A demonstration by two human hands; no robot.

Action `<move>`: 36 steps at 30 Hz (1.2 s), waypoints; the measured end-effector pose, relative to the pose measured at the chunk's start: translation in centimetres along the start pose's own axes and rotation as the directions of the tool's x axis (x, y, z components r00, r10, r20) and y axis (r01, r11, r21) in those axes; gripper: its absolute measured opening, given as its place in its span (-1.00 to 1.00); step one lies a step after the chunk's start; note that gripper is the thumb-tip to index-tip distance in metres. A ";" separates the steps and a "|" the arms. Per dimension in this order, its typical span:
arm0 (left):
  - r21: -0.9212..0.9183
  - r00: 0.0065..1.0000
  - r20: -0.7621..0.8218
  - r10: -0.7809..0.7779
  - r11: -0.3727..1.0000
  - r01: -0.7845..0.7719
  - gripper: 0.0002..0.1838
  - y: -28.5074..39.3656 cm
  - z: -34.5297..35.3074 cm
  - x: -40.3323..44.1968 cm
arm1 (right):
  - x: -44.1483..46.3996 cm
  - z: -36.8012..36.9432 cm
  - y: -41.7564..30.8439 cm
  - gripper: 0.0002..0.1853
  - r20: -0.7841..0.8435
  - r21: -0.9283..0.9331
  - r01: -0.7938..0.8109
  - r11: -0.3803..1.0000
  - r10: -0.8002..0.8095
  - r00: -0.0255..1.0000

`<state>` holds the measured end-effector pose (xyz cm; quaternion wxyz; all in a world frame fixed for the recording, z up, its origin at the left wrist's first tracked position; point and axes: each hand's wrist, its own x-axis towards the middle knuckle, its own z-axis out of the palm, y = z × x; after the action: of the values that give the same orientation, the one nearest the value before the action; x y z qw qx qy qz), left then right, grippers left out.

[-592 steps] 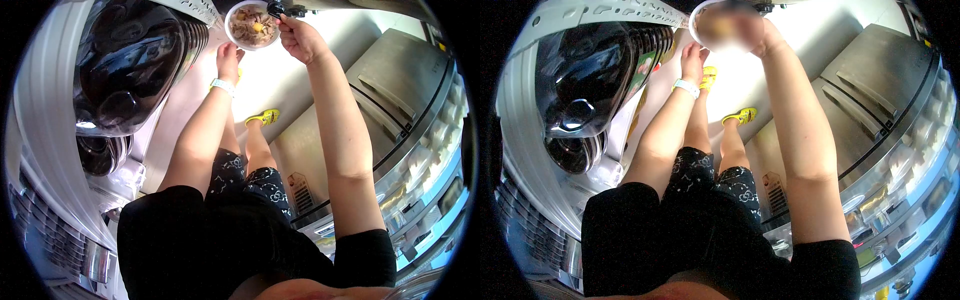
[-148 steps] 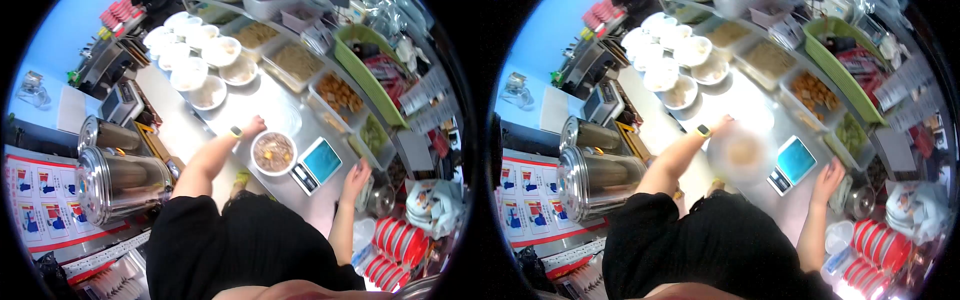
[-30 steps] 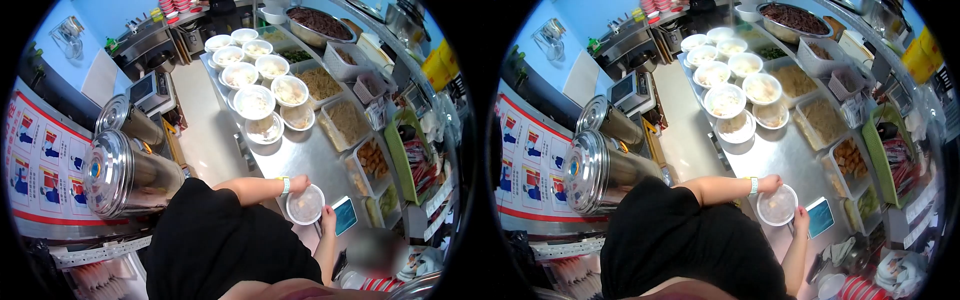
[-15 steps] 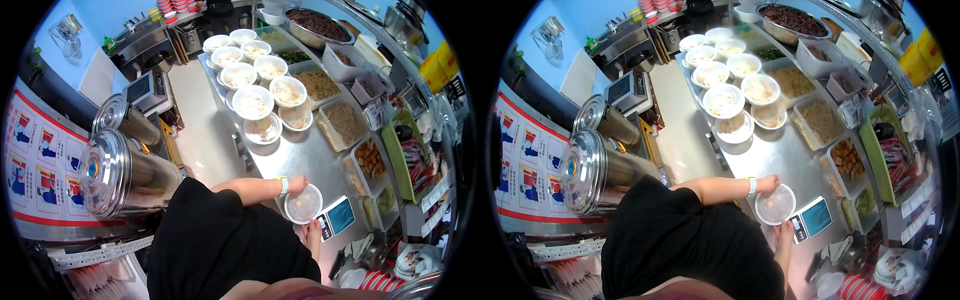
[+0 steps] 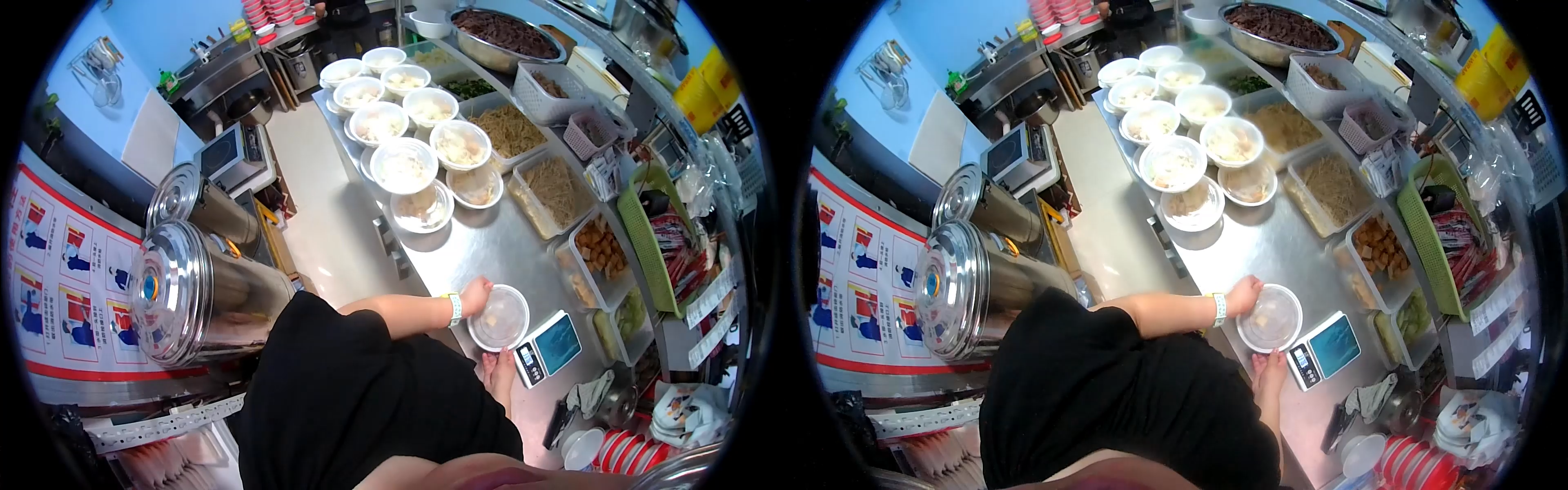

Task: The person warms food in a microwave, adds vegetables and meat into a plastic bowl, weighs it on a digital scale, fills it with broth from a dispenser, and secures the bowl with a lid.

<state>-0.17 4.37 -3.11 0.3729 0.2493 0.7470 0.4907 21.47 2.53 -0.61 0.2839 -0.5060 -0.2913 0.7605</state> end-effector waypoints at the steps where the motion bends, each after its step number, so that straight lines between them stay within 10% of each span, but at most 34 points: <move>1: -0.032 0.998 -0.052 -0.022 0.999 0.020 -0.66 0.3 -0.1 -0.5 | 0.3 -0.3 0.3 -0.80 0.015 0.007 -0.087 0.996 0.087 0.996; 8: -0.308 0.974 -0.147 -0.170 0.944 0.118 -0.65 -1.6 -0.3 -2.8 | 0.2 0.5 0.2 -0.80 0.041 -0.008 -0.228 0.974 0.228 0.973; 12: -0.384 0.921 0.205 -0.332 0.838 0.388 -0.75 -1.4 -2.7 -6.4 | -0.3 2.3 0.3 -0.82 -0.014 0.052 -0.190 0.980 0.191 0.981; 14: -0.282 0.791 0.528 -0.309 0.814 0.507 -0.79 0.4 -4.0 -8.4 | -0.7 3.4 0.3 -0.81 0.227 -0.041 -0.210 0.977 0.214 0.950; 20: -0.424 0.859 0.438 -0.265 0.782 0.457 -0.86 -0.3 -2.7 -8.9 | 1.1 2.9 2.4 -0.78 0.200 0.004 -0.184 0.983 0.180 0.963; 26: -0.154 0.953 0.289 -0.089 0.978 0.138 -0.71 -4.8 -1.7 -6.1 | 1.1 1.5 0.1 -0.78 0.000 0.011 -0.095 0.995 0.095 0.995; 29: 0.091 0.984 0.136 -0.111 0.991 0.099 -0.18 -1.4 -3.3 -7.4 | 1.5 2.0 -3.4 -0.54 0.096 -0.165 0.124 0.978 -0.110 0.989; 31: -0.150 0.974 0.199 0.108 0.986 -0.079 -0.13 1.0 -4.5 -7.6 | 3.4 1.5 -5.1 -0.43 0.009 -0.430 0.206 0.879 -0.224 0.974; 34: 0.364 0.849 0.299 0.436 0.770 -0.524 -0.09 0.3 -5.7 -5.3 | 8.3 -0.8 -5.1 -0.55 0.276 -0.671 0.570 0.475 -0.553 0.786; 36: 0.343 0.822 0.380 0.424 0.761 -0.551 -0.02 -0.6 -5.7 -4.4 | 8.7 -1.2 -4.6 -0.63 0.072 -0.637 0.354 0.685 -0.404 0.912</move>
<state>-2.09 -2.24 -0.91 0.2666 0.5807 0.6850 0.3500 20.37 12.11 -2.93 0.2567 -0.5281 -0.6189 0.5216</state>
